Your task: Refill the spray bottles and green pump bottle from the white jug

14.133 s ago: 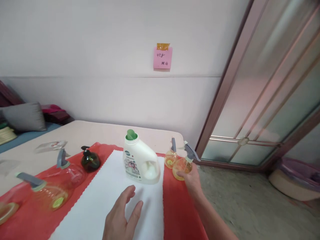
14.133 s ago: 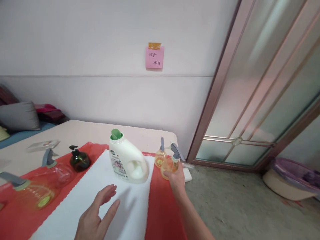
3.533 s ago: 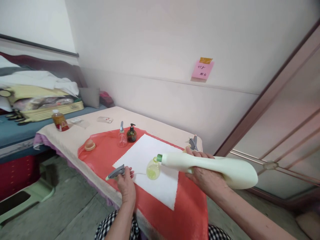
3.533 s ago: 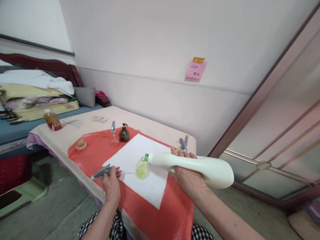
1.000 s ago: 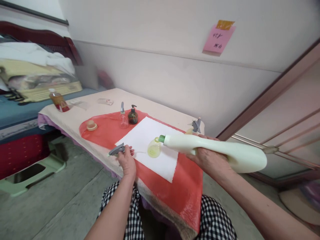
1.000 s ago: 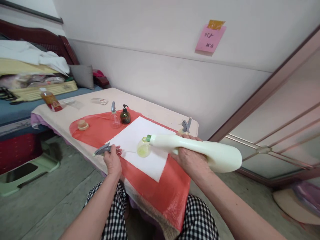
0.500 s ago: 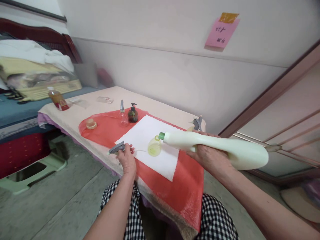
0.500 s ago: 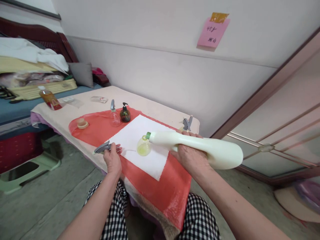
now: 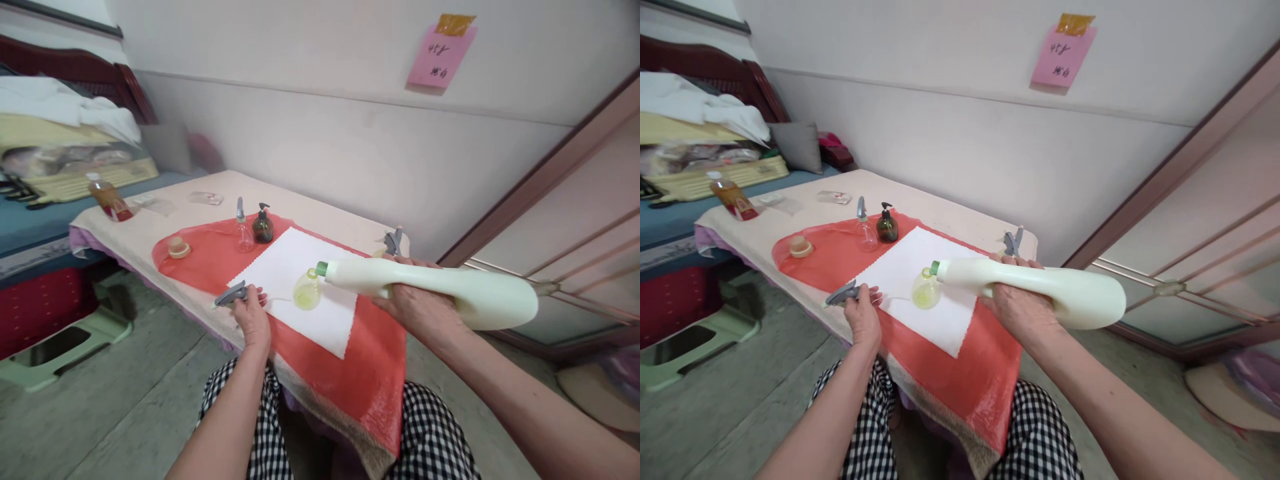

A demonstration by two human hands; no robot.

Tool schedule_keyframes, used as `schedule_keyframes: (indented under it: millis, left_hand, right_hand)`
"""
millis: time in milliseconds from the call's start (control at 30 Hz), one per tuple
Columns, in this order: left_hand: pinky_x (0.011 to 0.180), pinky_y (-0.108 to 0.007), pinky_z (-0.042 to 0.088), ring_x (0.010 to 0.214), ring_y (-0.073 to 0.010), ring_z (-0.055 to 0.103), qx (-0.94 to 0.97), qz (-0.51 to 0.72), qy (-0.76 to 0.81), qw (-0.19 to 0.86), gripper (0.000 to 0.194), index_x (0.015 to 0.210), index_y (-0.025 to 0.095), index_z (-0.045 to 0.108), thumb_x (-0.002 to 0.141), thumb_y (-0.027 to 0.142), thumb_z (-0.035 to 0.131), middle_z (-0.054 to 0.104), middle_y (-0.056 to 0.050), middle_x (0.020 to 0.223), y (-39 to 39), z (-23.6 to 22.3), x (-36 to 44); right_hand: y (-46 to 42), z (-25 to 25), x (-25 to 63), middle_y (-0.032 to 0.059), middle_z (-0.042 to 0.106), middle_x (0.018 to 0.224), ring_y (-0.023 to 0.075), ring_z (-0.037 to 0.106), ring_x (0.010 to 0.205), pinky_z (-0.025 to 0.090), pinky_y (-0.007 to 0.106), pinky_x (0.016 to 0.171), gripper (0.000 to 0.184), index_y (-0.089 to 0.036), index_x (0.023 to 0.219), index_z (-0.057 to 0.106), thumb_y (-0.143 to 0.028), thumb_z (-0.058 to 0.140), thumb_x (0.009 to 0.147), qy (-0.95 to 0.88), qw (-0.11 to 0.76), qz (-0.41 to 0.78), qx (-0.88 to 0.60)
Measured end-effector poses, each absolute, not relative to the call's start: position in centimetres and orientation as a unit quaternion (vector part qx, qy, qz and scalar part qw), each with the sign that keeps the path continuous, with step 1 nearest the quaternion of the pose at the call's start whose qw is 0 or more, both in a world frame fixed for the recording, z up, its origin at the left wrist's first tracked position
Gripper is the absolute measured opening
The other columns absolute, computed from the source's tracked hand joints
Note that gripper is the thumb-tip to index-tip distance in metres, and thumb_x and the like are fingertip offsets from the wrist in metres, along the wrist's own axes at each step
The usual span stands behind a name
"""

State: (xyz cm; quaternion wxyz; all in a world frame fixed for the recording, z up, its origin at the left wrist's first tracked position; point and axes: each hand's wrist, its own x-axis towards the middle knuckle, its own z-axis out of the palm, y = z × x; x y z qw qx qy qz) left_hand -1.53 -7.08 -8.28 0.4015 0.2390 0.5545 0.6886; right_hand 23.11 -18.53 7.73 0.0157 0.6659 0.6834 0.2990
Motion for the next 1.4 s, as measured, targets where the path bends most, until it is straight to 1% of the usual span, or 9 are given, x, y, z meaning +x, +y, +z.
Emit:
schedule_keyframes:
  millis: [100, 300, 433, 600, 767, 967, 1200, 1400]
  left_hand:
    - [0.058, -0.028, 0.051, 0.06, -0.0132, 0.062, 0.24, 0.689, 0.554, 0.401, 0.03, 0.086, 0.015, 0.057, 0.079, 0.044, 0.056, 0.068, -0.006, 0.081, -7.14, -8.22, -1.5]
    - [0.057, -0.028, 0.051, 0.059, -0.0133, 0.062, 0.237, 0.689, 0.555, 0.402, 0.029, 0.085, 0.015, 0.056, 0.079, 0.043, 0.057, 0.068, -0.007, 0.08, -6.99, -8.22, -1.49]
    - [0.058, -0.029, 0.051, 0.061, -0.014, 0.063, 0.239, 0.687, 0.555, 0.403, 0.03, 0.086, 0.015, 0.056, 0.079, 0.044, 0.056, 0.069, -0.007, 0.081, -6.94, -8.22, -1.53]
    - [0.058, -0.029, 0.052, 0.061, -0.014, 0.063, 0.236, 0.688, 0.555, 0.403, 0.03, 0.085, 0.015, 0.057, 0.079, 0.043, 0.057, 0.069, -0.007, 0.081, -6.93, -8.22, -1.53]
    - [0.058, -0.028, 0.052, 0.06, -0.0132, 0.063, 0.233, 0.691, 0.552, 0.404, 0.029, 0.085, 0.015, 0.057, 0.079, 0.043, 0.057, 0.069, -0.006, 0.081, -6.95, -8.18, -1.52]
    - [0.058, -0.029, 0.052, 0.06, -0.0135, 0.063, 0.235, 0.691, 0.553, 0.402, 0.028, 0.085, 0.015, 0.057, 0.079, 0.042, 0.057, 0.069, -0.006, 0.081, -7.02, -8.01, -1.57]
    - [0.058, -0.028, 0.052, 0.06, -0.0135, 0.063, 0.232, 0.69, 0.556, 0.401, 0.028, 0.084, 0.015, 0.057, 0.079, 0.042, 0.057, 0.069, -0.006, 0.08, -7.01, -7.9, -1.52]
    - [0.057, -0.029, 0.052, 0.06, -0.0137, 0.063, 0.232, 0.689, 0.558, 0.401, 0.028, 0.084, 0.015, 0.057, 0.079, 0.042, 0.057, 0.069, -0.006, 0.08, -6.95, -7.94, -1.53]
  right_hand:
    - [-18.45, 7.94, 23.04, 0.0173, 0.056, 0.118, 0.0323, 0.05, 0.102, 0.034, 0.042, 0.091, 0.056, -0.012, 0.131, 0.045, -0.042, 0.058, 0.085, 0.685, 0.021, 0.297, 0.665]
    - [-18.22, 8.14, 22.91, 0.0156, 0.056, 0.115, 0.0306, 0.05, 0.099, 0.034, 0.041, 0.088, 0.047, -0.013, 0.127, 0.046, -0.038, 0.053, 0.088, 0.688, 0.021, 0.291, 0.665]
    - [-18.21, 8.2, 22.88, 0.0159, 0.055, 0.117, 0.0312, 0.049, 0.102, 0.032, 0.041, 0.091, 0.051, -0.012, 0.13, 0.044, -0.039, 0.054, 0.087, 0.69, 0.021, 0.293, 0.662]
    - [-18.18, 8.21, 22.97, 0.0162, 0.055, 0.115, 0.0307, 0.049, 0.103, 0.032, 0.041, 0.093, 0.05, -0.012, 0.129, 0.044, -0.04, 0.052, 0.089, 0.694, 0.023, 0.298, 0.655]
    - [-17.93, 8.04, 23.18, 0.0179, 0.055, 0.118, 0.0317, 0.048, 0.105, 0.032, 0.043, 0.094, 0.057, -0.012, 0.131, 0.043, -0.041, 0.058, 0.085, 0.698, 0.021, 0.307, 0.647]
    - [-17.79, 7.95, 23.21, 0.0155, 0.057, 0.11, 0.0328, 0.05, 0.1, 0.035, 0.044, 0.091, 0.057, -0.012, 0.128, 0.046, -0.043, 0.061, 0.082, 0.699, 0.019, 0.31, 0.644]
    - [-17.71, 7.88, 23.46, 0.0187, 0.057, 0.112, 0.0331, 0.052, 0.101, 0.036, 0.045, 0.091, 0.059, -0.008, 0.13, 0.045, -0.043, 0.057, 0.085, 0.701, 0.023, 0.34, 0.627]
    - [-17.67, 7.41, 23.67, 0.02, 0.057, 0.115, 0.0332, 0.051, 0.103, 0.037, 0.046, 0.089, 0.053, -0.008, 0.131, 0.045, -0.039, 0.051, 0.089, 0.703, 0.008, 0.353, 0.618]
